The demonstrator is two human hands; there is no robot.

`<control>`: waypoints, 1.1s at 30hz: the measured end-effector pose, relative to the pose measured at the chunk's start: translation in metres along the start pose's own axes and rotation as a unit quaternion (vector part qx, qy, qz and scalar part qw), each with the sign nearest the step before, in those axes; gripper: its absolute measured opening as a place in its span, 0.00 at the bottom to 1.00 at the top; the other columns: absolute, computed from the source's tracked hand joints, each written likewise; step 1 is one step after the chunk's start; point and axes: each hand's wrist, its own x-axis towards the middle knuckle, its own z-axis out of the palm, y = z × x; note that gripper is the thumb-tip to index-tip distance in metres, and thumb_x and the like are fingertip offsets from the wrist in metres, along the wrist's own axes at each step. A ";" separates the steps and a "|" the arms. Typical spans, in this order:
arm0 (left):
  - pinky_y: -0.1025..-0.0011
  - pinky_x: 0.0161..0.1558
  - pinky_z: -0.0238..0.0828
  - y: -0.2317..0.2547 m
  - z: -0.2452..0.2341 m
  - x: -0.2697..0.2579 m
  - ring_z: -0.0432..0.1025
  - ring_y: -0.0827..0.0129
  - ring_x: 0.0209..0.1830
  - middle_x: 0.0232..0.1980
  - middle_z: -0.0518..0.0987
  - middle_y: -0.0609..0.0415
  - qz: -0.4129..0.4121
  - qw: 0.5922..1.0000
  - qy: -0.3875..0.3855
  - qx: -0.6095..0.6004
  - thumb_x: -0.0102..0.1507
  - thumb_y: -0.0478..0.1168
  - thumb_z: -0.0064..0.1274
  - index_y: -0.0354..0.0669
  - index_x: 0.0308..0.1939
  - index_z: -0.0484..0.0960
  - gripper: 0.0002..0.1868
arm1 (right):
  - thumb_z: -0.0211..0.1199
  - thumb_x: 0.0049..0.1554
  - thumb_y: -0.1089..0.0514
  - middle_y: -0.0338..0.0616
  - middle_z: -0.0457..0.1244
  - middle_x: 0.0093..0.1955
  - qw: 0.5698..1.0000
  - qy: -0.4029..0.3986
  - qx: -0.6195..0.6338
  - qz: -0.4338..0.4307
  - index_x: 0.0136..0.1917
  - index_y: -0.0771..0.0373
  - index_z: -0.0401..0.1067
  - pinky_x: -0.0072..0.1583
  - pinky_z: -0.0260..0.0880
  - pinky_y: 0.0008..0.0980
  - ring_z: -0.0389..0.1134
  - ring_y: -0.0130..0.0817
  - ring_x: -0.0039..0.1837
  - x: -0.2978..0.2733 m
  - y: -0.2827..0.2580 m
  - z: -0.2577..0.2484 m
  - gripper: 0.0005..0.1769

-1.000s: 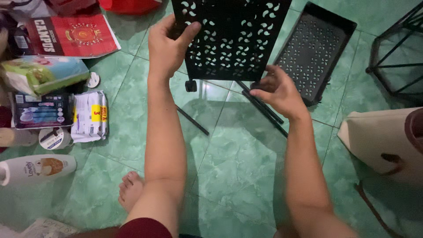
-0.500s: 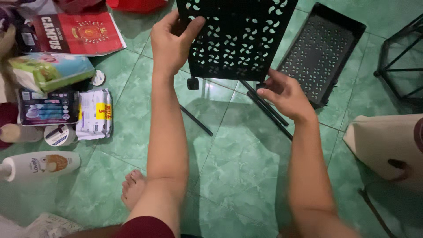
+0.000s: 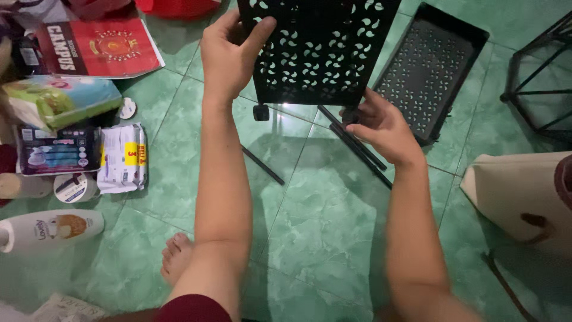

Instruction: The person assembles a black perforated metal shelving unit by inserting metal rods into the side panels. They handle multiple panels and rods, aligning and pushing them together to form the structure.

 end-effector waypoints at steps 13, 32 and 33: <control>0.81 0.35 0.64 -0.007 -0.005 -0.001 0.68 0.83 0.32 0.32 0.78 0.63 0.018 1.000 -0.007 0.013 0.58 0.42 0.57 0.38 0.40 0.79 0.12 | 0.52 0.49 0.65 0.49 0.58 0.59 0.998 -0.061 0.001 0.033 0.73 0.58 0.37 0.53 0.65 0.35 0.64 0.38 0.55 0.002 -0.005 0.010 0.42; 0.80 0.39 0.64 -0.029 -0.009 -0.012 0.67 0.81 0.35 0.36 0.76 0.62 -0.033 0.996 -0.041 -0.066 0.57 0.37 0.57 0.37 0.41 0.77 0.11 | 0.56 0.44 0.70 0.50 0.61 0.52 0.987 0.085 0.107 0.081 0.68 0.64 0.43 0.54 0.67 0.35 0.65 0.36 0.51 0.010 0.020 0.033 0.41; 0.80 0.39 0.65 -0.029 -0.010 -0.013 0.67 0.81 0.35 0.36 0.76 0.62 -0.031 0.997 -0.040 -0.057 0.58 0.38 0.57 0.37 0.41 0.77 0.11 | 0.58 0.43 0.70 0.50 0.60 0.51 0.988 0.091 0.092 0.084 0.67 0.64 0.43 0.54 0.68 0.36 0.65 0.36 0.49 0.012 0.022 0.032 0.42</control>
